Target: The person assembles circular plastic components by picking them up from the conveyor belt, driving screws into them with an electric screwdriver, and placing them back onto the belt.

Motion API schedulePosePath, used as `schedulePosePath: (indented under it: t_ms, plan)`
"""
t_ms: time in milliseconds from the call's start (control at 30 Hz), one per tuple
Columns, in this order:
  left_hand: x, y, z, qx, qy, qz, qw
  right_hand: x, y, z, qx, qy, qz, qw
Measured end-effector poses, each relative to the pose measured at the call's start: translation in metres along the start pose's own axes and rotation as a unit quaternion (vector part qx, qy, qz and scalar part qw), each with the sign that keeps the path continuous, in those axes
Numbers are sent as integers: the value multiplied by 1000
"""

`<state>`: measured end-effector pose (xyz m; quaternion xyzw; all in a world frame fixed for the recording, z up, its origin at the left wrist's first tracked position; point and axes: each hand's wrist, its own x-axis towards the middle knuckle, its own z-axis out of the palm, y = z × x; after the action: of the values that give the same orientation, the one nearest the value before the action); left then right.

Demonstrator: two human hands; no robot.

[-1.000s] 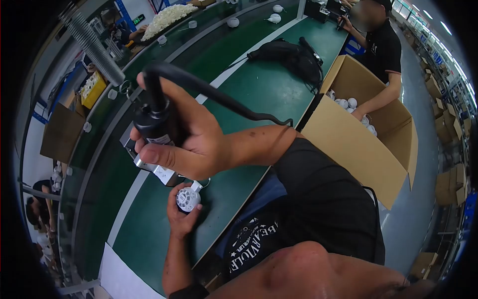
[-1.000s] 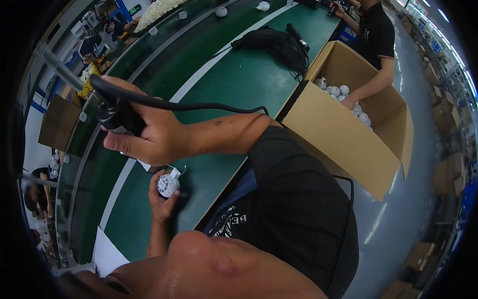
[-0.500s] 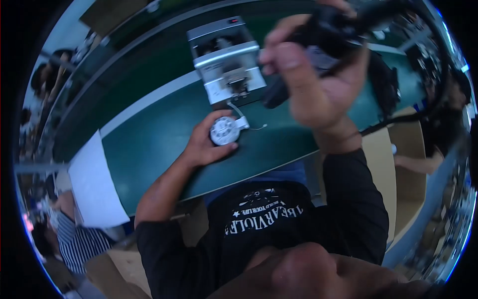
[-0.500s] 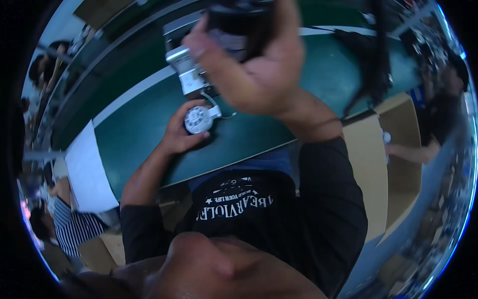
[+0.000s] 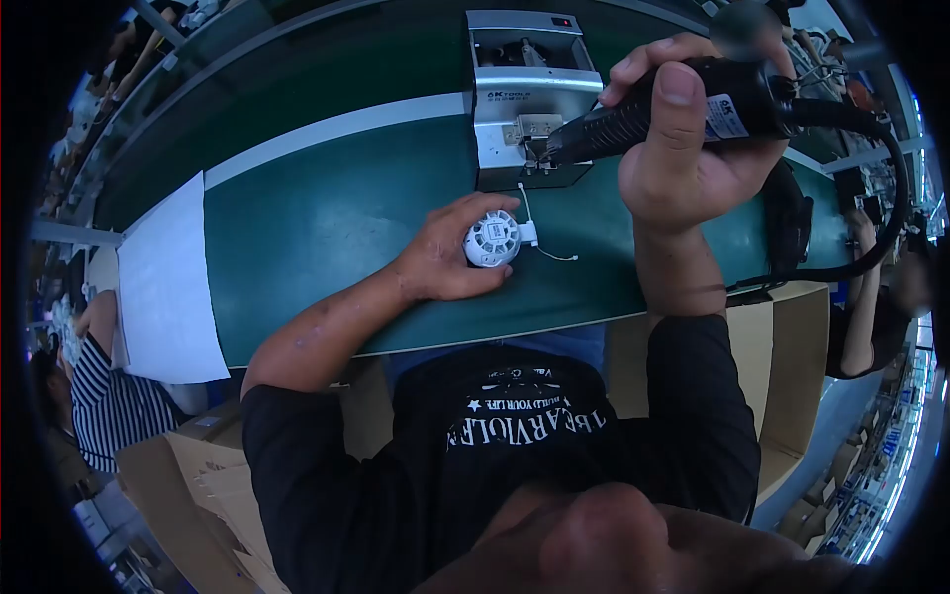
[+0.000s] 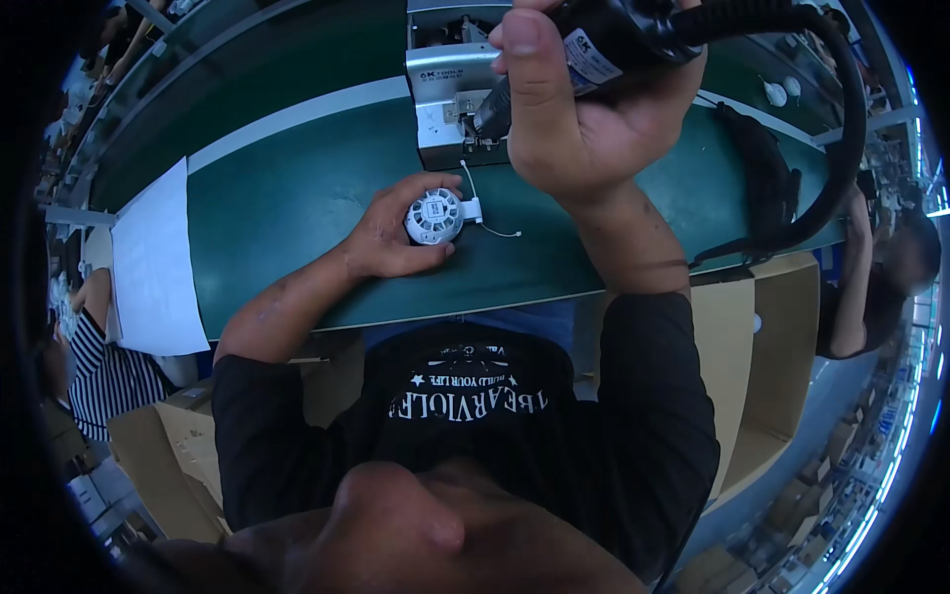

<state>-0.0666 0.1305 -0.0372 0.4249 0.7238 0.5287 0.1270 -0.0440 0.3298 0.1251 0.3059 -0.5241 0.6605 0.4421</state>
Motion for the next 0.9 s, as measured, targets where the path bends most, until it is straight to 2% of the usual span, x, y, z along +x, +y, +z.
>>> schedulePosePath:
  t_ms: [100,233,300,467,500,533,567,733,800,900]
  plan:
    - [-2,-1,3,-53,-5,-59,997,1,2,1,-35,1,28,999]
    - [0,7,2,-43,22,-74,996,1,-4,0,-82,8,55,995]
    - [1,6,5,0,52,-50,997,0,-7,-1,-106,11,70,992]
    - [2,7,5,18,52,-68,996,-3,-10,-1,-161,12,112,981]
    - [2,9,6,15,50,-72,996,-3,-24,-23,-128,-51,112,984]
    - [1,10,6,14,55,-77,995,-9,-29,-16,-101,-37,100,989]
    - [2,11,6,20,54,-68,996,-14,-33,-8,-72,-22,86,993]
    - [3,17,2,42,49,-21,998,-21,-40,-2,-41,-86,145,985]
    - [2,13,4,32,51,25,998,-21,-42,2,-81,-85,149,982]
    - [3,15,2,30,46,23,998,-22,-39,7,-136,-85,156,975]
